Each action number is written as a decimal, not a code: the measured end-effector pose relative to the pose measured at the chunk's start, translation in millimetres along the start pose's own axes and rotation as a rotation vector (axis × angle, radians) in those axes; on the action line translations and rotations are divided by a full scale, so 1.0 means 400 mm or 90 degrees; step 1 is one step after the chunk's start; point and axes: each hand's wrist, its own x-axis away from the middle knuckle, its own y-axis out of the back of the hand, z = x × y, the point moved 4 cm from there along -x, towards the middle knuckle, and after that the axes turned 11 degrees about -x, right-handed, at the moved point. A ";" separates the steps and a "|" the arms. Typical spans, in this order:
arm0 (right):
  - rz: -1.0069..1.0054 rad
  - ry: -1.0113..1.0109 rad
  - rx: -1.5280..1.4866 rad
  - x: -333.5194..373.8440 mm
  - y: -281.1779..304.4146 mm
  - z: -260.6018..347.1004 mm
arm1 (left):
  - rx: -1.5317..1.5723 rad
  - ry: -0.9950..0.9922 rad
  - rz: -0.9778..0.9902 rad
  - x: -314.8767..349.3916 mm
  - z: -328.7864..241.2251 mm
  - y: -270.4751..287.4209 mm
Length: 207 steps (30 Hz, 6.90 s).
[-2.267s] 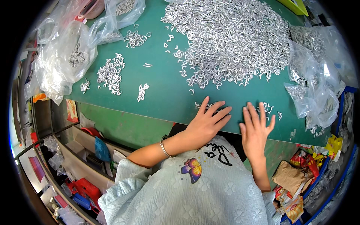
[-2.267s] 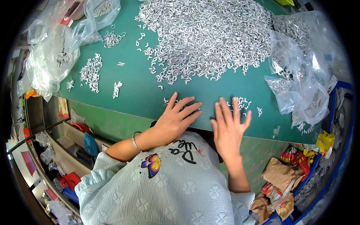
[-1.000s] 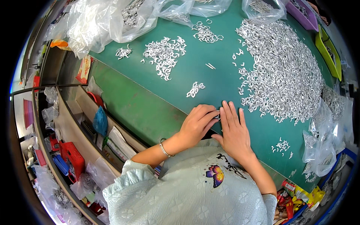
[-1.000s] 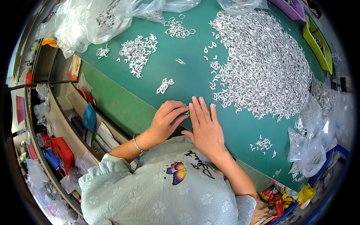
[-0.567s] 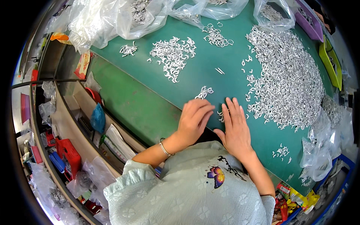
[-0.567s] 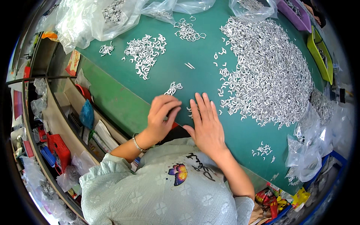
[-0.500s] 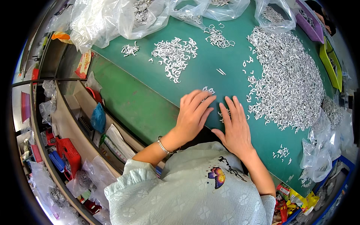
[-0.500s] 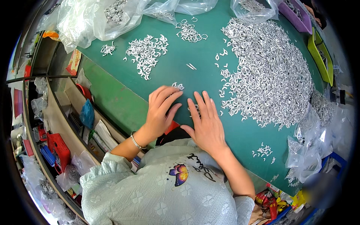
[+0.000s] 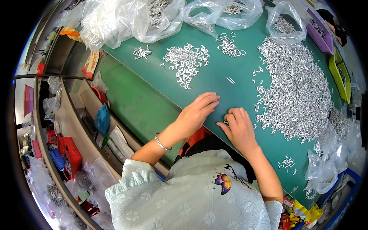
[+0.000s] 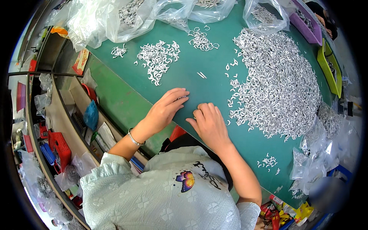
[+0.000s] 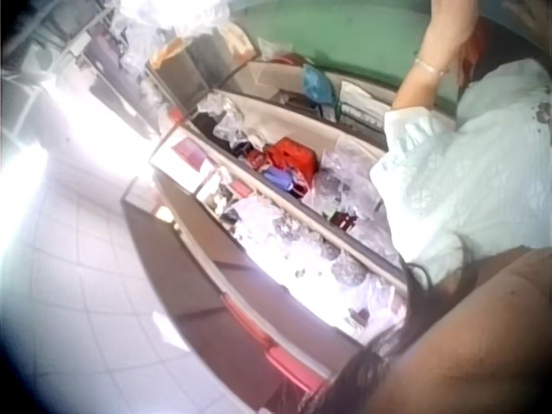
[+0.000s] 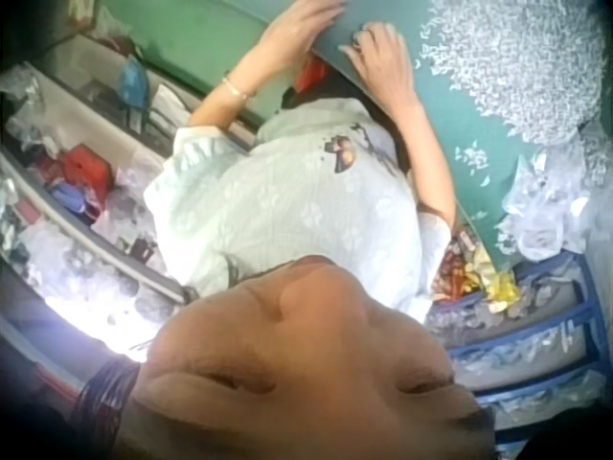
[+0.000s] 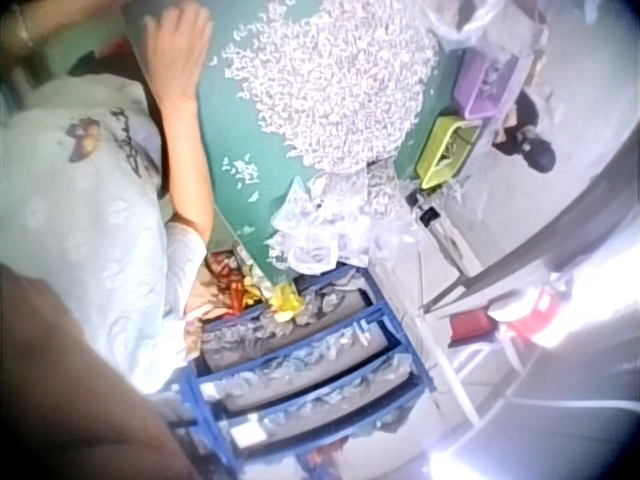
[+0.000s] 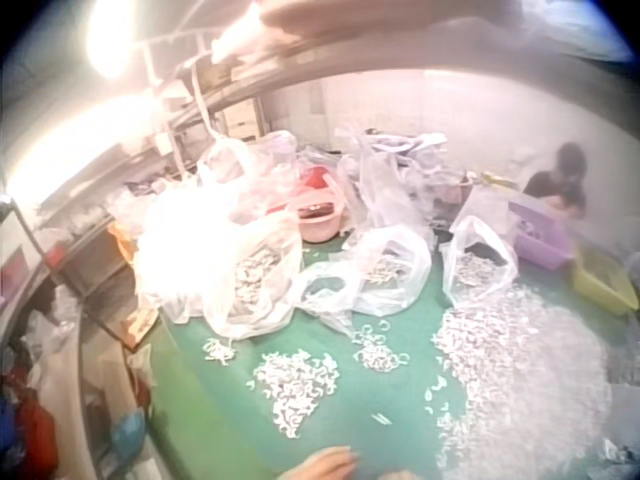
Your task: The person organizes small silver-colored metal components on a green work table by hand, moving them into different piles and gathering them from the surface.
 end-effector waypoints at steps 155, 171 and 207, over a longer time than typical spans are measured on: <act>-0.394 -0.365 -0.145 -0.293 0.767 -0.532 | 0.056 0.053 -0.172 0.036 0.003 0.001; 0.111 -0.094 -0.039 -0.134 0.085 -0.028 | 0.071 0.030 -0.173 0.068 0.000 -0.017; 0.098 -0.073 -0.200 -0.283 -0.012 -0.073 | 0.051 0.023 -0.164 0.078 0.010 -0.023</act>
